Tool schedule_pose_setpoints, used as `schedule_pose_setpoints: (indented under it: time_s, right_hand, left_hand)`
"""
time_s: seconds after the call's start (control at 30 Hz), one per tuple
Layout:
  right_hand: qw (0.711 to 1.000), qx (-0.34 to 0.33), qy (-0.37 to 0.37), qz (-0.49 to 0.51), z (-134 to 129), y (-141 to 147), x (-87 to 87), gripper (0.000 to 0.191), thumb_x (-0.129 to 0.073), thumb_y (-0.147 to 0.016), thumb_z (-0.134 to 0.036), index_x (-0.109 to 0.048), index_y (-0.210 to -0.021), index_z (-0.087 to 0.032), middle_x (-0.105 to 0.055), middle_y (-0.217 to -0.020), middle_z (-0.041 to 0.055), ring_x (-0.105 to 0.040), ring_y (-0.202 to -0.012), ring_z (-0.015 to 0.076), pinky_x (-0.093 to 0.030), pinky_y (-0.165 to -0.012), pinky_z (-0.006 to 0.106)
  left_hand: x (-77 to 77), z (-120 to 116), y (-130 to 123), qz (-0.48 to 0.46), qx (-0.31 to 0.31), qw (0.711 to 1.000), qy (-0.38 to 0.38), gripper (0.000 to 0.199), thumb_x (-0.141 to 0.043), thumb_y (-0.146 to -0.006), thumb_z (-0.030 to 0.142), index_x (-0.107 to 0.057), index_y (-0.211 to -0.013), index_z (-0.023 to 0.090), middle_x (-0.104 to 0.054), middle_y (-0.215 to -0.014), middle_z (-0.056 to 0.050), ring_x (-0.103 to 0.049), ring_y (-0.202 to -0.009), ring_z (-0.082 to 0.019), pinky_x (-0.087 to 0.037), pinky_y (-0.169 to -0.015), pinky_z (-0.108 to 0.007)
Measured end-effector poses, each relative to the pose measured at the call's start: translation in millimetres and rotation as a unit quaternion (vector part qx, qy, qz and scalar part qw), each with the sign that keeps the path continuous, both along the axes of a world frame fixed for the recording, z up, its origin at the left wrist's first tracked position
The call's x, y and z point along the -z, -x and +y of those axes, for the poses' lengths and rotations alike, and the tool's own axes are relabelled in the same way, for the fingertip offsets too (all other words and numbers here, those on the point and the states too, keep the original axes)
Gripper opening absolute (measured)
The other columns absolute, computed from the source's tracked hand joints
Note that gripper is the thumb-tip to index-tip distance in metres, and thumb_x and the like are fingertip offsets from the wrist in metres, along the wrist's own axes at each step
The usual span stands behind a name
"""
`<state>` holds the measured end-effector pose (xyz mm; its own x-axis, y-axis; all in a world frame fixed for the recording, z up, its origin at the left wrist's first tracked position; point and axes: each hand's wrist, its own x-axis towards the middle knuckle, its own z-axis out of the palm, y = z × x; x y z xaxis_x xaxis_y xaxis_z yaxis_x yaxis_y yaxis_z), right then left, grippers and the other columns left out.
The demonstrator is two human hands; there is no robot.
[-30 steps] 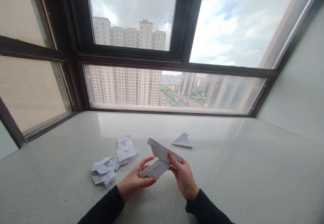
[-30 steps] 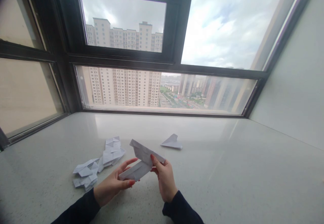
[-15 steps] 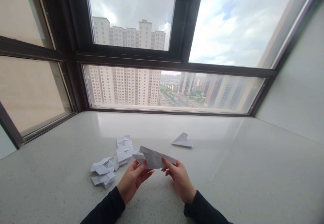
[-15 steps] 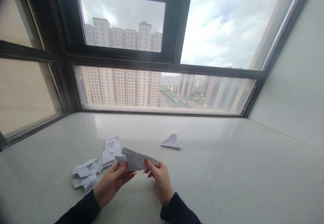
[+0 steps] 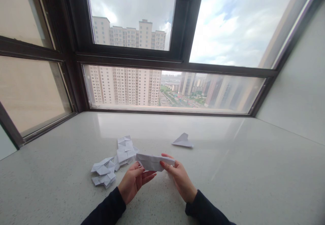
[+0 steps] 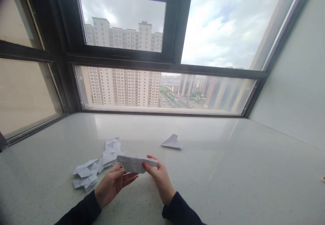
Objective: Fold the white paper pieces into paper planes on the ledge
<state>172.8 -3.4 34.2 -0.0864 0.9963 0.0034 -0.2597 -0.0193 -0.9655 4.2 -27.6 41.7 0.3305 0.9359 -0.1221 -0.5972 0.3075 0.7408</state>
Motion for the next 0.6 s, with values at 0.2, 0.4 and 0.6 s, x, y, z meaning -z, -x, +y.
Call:
schedule_pose_setpoints:
  time_s: [0.2, 0.4, 0.6]
  right_hand:
    - [0.999, -0.012, -0.026, -0.024, 0.4, 1.9, 2.2, 0.040, -0.071, -0.055, -0.039, -0.064, -0.085, -0.014, -0.065, -0.071, 0.0040, -0.056, -0.074, 0.0213, -0.040, -0.071, 0.032]
    - [0.997, -0.040, -0.061, -0.039, -1.0, 2.4, -2.5, 0.033, -0.067, -0.059, -0.043, -0.066, -0.074, -0.013, -0.066, -0.072, 0.0059, -0.057, -0.073, 0.0217, -0.039, -0.073, 0.033]
    - [0.996, -0.036, -0.071, -0.040, -1.0, 3.6, -0.8, 0.029, -0.067, -0.060, -0.041, -0.065, -0.071, -0.014, -0.065, -0.070, 0.0045, -0.056, -0.075, 0.0211, -0.039, -0.072, 0.031]
  left_hand:
    - [0.3, -1.3, -1.4, -0.027, 0.025, 0.999, 0.008, 0.032, -0.058, -0.060, 0.005, -0.060, -0.091, 0.013, -0.064, -0.098, -0.010, -0.056, -0.096, -0.026, -0.033, -0.094, -0.042]
    - [-2.5, -1.3, -1.4, -0.032, 0.033, 0.999, 0.000, 0.040, -0.058, -0.053, -0.001, -0.061, -0.090, 0.014, -0.063, -0.098, -0.009, -0.055, -0.098, -0.027, -0.031, -0.095, -0.043]
    - [-3.6, -1.2, -1.5, 0.010, 0.030, 0.999, -0.005, 0.036, -0.069, -0.057, 0.010, -0.059, -0.092, 0.014, -0.062, -0.101, -0.010, -0.057, -0.095, -0.027, -0.037, -0.091, -0.042]
